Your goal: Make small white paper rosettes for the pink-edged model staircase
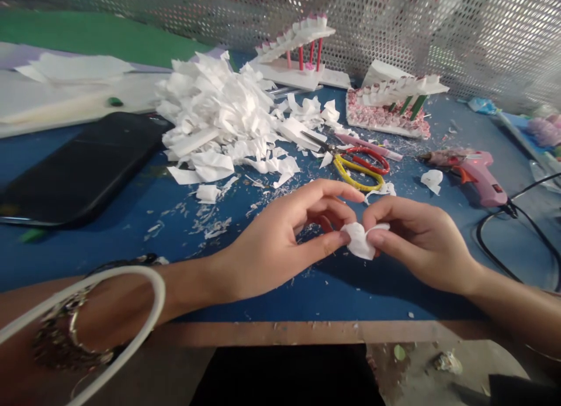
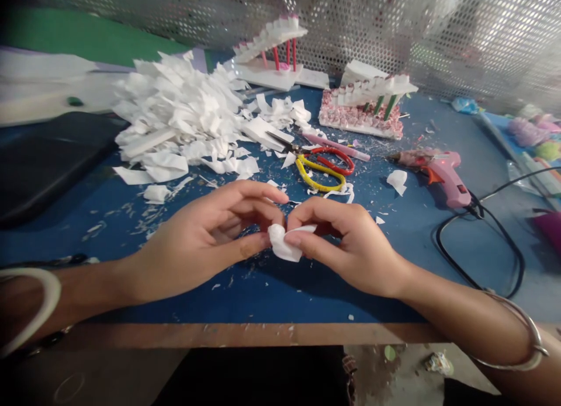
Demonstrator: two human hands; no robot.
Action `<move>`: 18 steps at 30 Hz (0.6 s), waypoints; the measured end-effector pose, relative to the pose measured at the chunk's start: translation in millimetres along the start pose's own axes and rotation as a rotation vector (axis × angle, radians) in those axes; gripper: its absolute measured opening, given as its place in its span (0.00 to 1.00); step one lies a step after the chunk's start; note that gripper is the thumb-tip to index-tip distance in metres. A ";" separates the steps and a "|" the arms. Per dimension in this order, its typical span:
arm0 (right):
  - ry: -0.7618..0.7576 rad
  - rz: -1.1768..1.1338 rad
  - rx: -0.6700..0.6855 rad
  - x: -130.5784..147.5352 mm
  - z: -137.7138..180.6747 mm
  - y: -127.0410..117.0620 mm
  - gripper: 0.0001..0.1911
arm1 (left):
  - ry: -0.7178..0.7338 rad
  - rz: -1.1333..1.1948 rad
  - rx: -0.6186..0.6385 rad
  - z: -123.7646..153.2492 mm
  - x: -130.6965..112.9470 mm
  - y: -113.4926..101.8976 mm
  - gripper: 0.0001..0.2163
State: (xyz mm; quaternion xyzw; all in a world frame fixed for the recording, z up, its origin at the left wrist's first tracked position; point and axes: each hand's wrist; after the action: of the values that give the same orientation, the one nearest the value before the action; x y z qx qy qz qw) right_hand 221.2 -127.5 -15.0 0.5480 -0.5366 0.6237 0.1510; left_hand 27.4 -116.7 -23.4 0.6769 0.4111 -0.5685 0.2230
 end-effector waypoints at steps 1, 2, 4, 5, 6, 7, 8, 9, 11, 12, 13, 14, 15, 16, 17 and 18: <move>-0.023 0.018 -0.004 0.5 0.2 0.1 0.03 | 0.003 -0.006 0.006 -0.3 0.0 -0.3 0.11; -0.049 0.048 -0.010 1.1 0.3 0.2 0.03 | 0.008 -0.018 0.012 -0.7 0.1 -0.7 0.09; -0.104 0.126 -0.035 2.1 0.5 0.5 0.02 | 0.022 -0.069 0.012 -1.4 0.5 -1.7 0.05; -0.126 0.165 -0.049 2.5 0.5 0.7 0.02 | 0.037 -0.106 0.003 -1.7 0.6 -2.1 0.04; -0.144 0.203 -0.061 2.8 0.7 0.9 0.01 | 0.050 -0.146 -0.009 -1.8 0.6 -2.5 0.03; -0.161 0.235 -0.073 3.0 0.8 1.3 0.02 | 0.066 -0.185 -0.023 -1.9 0.4 -2.8 0.03; -0.177 0.262 -0.085 3.1 1.1 1.6 0.02 | 0.082 -0.223 -0.035 -1.7 0.2 -2.9 0.04; -0.189 0.285 -0.097 3.2 1.4 1.9 0.02 | 0.090 -0.259 -0.040 -1.5 -0.3 -2.9 0.04; -0.203 0.322 -0.117 3.1 2.0 2.4 0.03 | 0.088 -0.310 -0.037 -0.7 -1.3 -2.5 0.05; -0.206 0.336 -0.126 2.9 2.3 2.5 0.03 | 0.088 -0.326 -0.038 -0.3 -1.9 -2.2 0.05; -0.204 0.348 -0.133 2.8 2.5 2.6 0.03 | 0.091 -0.335 -0.038 0.0 -2.5 -1.8 0.06; -0.203 0.359 -0.140 2.7 2.6 2.7 0.03 | 0.098 -0.339 -0.040 0.2 -3.0 -1.5 0.06; -0.205 0.364 -0.147 2.7 2.7 2.7 0.03 | 0.107 -0.339 -0.036 0.3 -3.4 -1.3 0.06; -0.208 0.366 -0.152 2.8 2.8 2.8 0.04 | 0.119 -0.336 -0.025 0.3 -3.7 -1.3 0.06; -0.212 0.367 -0.159 3.2 2.9 3.0 0.04 | 0.129 -0.333 -0.010 0.2 -4.0 -1.6 0.06; -0.214 0.367 -0.161 3.7 3.0 3.2 0.05 | 0.137 -0.330 0.008 0.1 -4.2 -2.0 0.06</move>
State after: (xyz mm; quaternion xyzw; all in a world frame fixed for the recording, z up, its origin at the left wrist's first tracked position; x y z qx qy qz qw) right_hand 219.0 -132.7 -14.0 0.4903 -0.6881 0.5344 0.0205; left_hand 25.7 -116.9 -19.0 0.6383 0.5284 -0.5516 0.0954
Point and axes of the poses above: each hand's wrist, its own z-axis away from the middle knuckle, its own y-axis out of the palm, x = y × z, and after that the axes turned 3 degrees about y, right-handed
